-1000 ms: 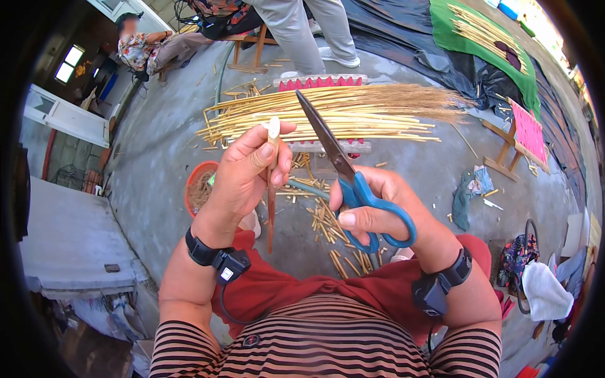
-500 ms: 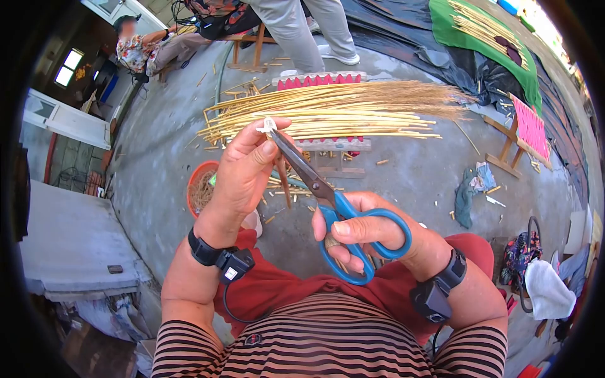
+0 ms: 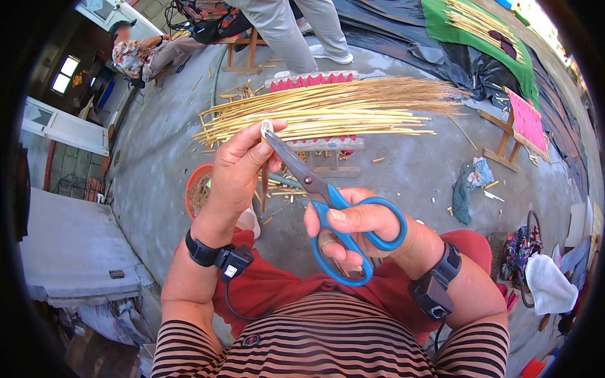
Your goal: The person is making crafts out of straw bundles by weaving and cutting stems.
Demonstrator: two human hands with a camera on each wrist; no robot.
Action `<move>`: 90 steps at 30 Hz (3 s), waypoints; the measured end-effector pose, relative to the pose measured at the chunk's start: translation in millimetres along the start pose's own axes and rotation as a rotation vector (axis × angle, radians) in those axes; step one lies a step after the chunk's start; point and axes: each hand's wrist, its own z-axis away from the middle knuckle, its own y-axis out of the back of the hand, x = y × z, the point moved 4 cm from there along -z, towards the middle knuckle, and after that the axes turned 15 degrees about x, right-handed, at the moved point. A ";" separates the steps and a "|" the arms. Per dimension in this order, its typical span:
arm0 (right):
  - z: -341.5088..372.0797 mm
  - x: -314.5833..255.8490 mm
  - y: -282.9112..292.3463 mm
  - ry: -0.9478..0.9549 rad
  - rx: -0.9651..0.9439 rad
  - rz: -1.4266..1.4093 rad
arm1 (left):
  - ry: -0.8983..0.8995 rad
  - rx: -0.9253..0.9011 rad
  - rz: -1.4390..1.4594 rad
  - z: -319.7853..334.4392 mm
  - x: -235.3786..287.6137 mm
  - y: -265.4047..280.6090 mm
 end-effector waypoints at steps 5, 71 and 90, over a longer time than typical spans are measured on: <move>-0.9 -9.1 -7.4 0.193 0.221 0.457 | 0.150 -0.073 0.170 -0.8 4.0 -1.5; -64.7 112.7 159.5 -0.341 0.336 2.169 | 0.090 0.150 0.230 -9.2 0.9 30.3; -130.2 44.4 73.4 0.226 0.338 1.095 | 0.177 0.439 0.650 -43.6 -17.5 90.4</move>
